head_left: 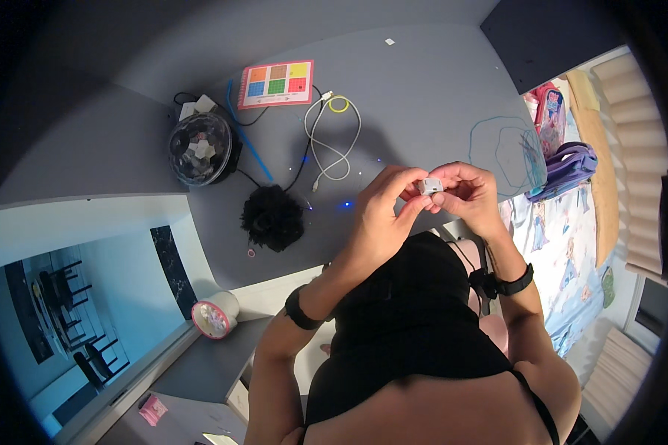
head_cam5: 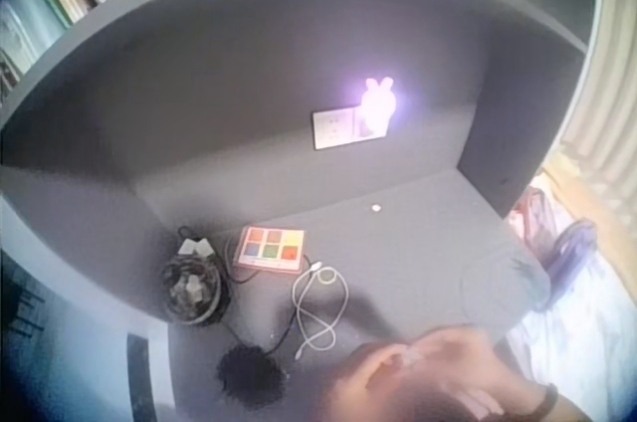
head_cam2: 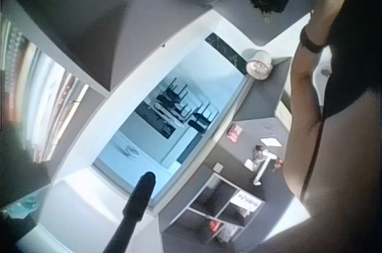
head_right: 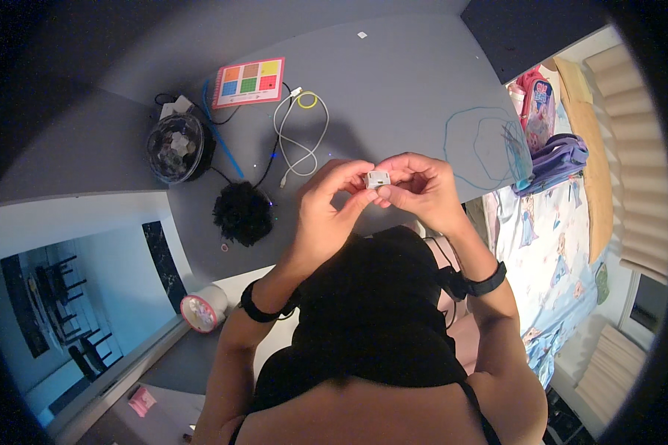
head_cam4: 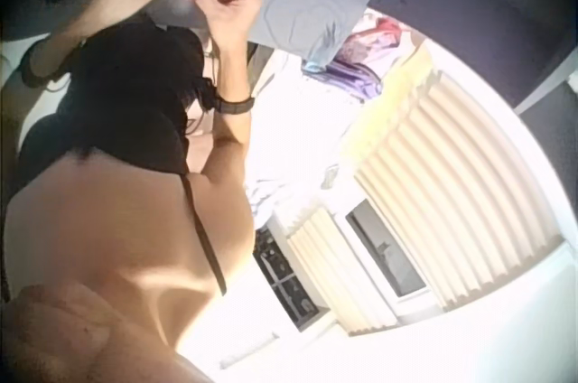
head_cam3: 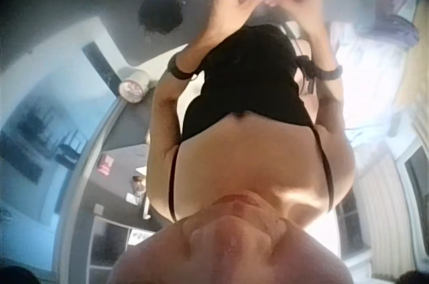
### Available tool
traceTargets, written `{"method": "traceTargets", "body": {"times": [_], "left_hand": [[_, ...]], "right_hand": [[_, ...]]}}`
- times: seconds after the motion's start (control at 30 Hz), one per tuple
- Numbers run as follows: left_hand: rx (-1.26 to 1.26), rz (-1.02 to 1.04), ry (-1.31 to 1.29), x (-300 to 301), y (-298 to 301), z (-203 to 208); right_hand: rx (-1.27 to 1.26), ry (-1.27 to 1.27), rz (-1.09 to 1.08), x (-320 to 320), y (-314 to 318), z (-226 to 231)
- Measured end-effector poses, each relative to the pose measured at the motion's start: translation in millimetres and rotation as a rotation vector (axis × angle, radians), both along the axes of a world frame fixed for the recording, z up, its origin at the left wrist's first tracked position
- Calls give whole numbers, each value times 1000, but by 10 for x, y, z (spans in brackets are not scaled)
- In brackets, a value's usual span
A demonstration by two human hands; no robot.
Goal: The person organizes various items on a desk, connects a disco light to a power adapter, and puts a book and a pencil container into a backpack on a bed.
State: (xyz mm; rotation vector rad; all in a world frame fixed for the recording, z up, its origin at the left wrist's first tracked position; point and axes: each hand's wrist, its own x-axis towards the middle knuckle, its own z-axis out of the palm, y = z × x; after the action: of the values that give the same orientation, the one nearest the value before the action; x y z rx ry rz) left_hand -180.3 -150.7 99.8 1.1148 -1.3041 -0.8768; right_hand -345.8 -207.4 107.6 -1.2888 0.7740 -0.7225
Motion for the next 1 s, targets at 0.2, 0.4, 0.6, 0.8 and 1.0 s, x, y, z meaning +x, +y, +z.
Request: {"method": "traceTargets", "body": {"times": [0.2,0.4,0.6,0.8,1.0], "left_hand": [[-29,-12,-165,-37,-10,-47],[9,-94,-314,-70,-34,-153],[69,43,-399,145,-16,-137],[-39,115,-552,222,-36,-46],[-262,77,-534,-140,-211,350]], "right_hand": [[48,180,50,21,29,198],[307,100,195,-439,-139,465],[254,-1060,-224,-1585,-664,723],[-216,-1118,-496,-2307,-936,878],[-253,-202,-187,-517,-539,534]]}}
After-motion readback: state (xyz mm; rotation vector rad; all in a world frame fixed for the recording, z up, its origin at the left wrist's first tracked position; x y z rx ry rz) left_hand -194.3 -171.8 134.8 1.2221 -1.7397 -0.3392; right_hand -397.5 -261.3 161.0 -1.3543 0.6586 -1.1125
